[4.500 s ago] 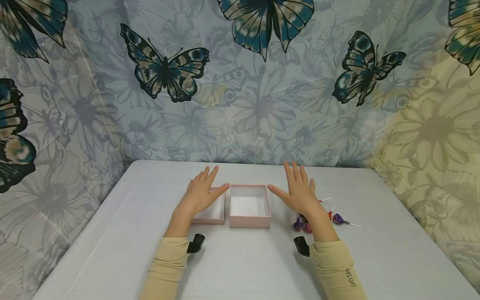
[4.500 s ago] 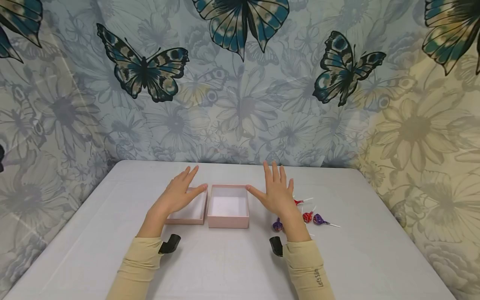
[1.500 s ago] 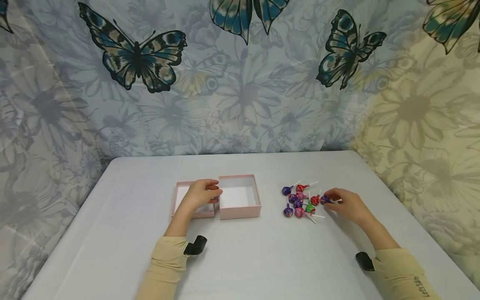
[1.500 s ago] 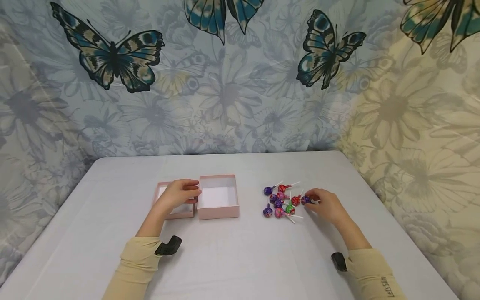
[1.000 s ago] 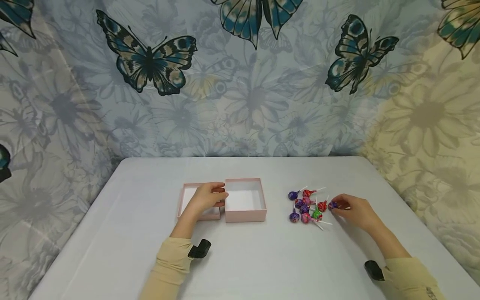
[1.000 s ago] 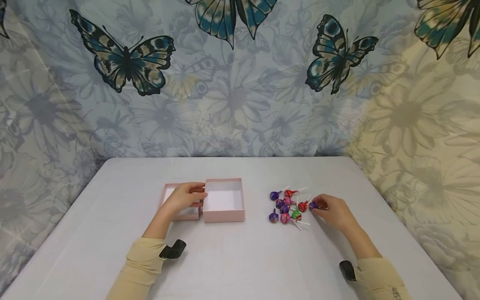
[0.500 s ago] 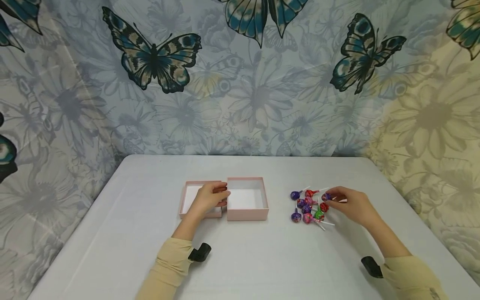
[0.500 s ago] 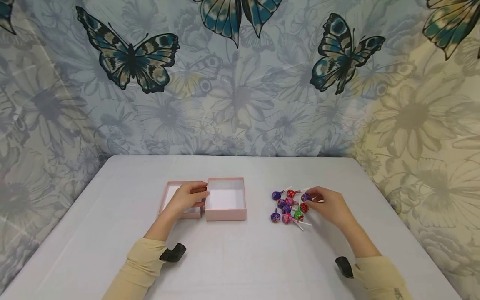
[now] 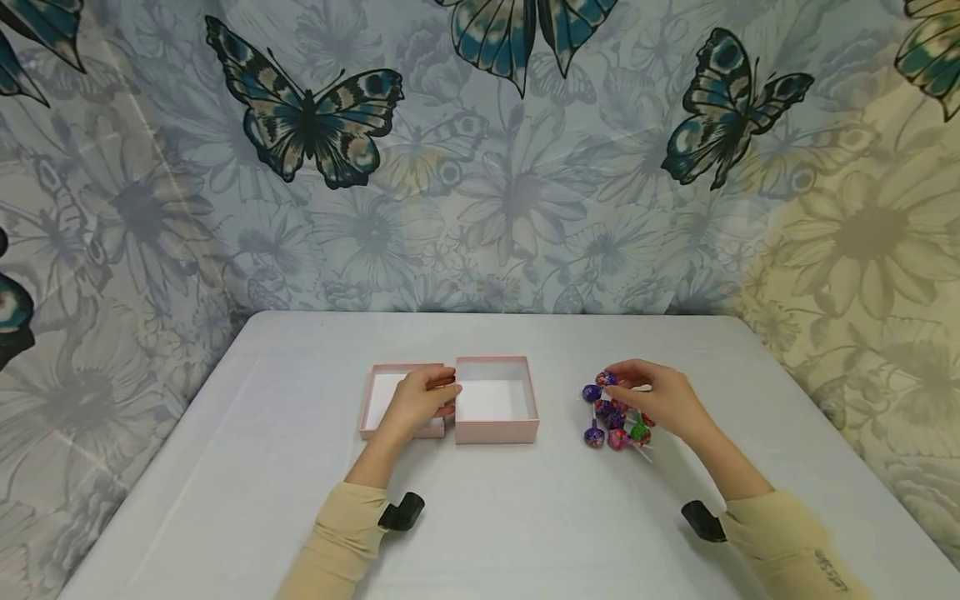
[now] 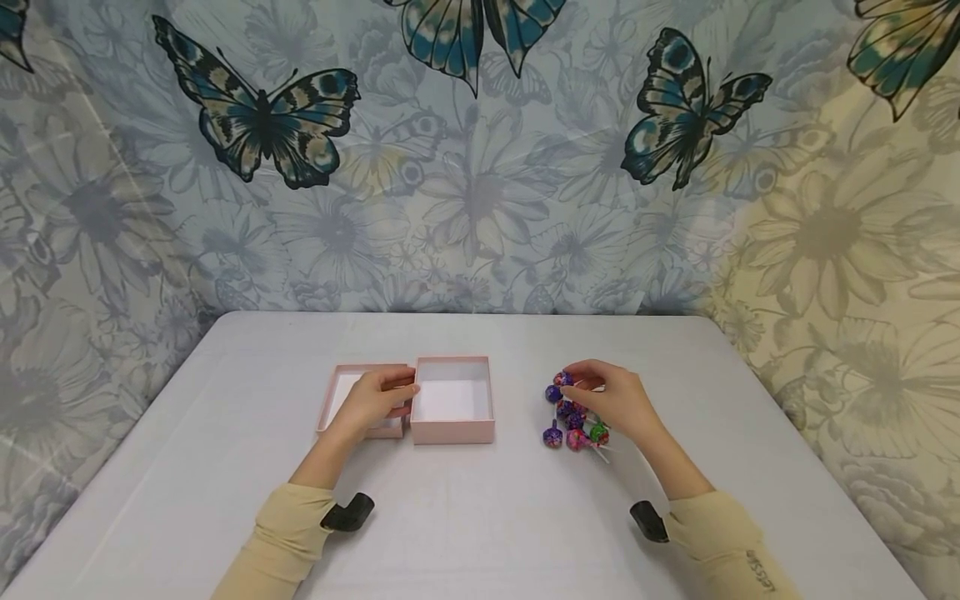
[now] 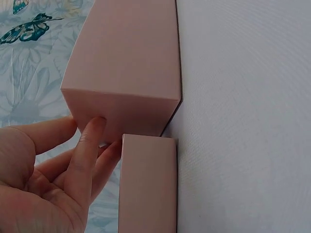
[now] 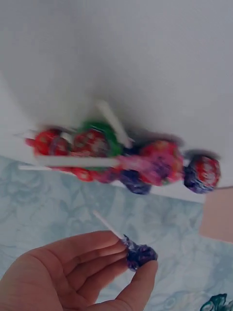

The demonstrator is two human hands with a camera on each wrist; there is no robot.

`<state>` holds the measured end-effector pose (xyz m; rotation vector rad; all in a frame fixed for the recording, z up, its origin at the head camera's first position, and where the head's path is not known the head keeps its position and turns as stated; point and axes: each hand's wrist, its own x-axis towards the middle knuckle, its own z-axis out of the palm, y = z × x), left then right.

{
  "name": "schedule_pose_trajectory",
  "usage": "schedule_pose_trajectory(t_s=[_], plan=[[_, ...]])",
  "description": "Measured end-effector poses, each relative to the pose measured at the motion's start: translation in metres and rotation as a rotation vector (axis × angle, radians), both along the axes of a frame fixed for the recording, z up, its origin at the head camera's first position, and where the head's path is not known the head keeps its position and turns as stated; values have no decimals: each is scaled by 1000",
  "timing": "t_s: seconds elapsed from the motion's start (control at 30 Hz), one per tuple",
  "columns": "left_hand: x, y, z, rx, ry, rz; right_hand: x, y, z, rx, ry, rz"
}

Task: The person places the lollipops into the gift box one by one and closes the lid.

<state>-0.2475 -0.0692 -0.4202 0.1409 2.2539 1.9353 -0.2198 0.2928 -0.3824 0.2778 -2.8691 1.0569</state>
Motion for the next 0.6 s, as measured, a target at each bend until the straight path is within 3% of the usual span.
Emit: schedule_pose_trajectory(t_s=[0.6], plan=[[5,2,2,-7,15,41,-27,-80,7,-259,-80,69]])
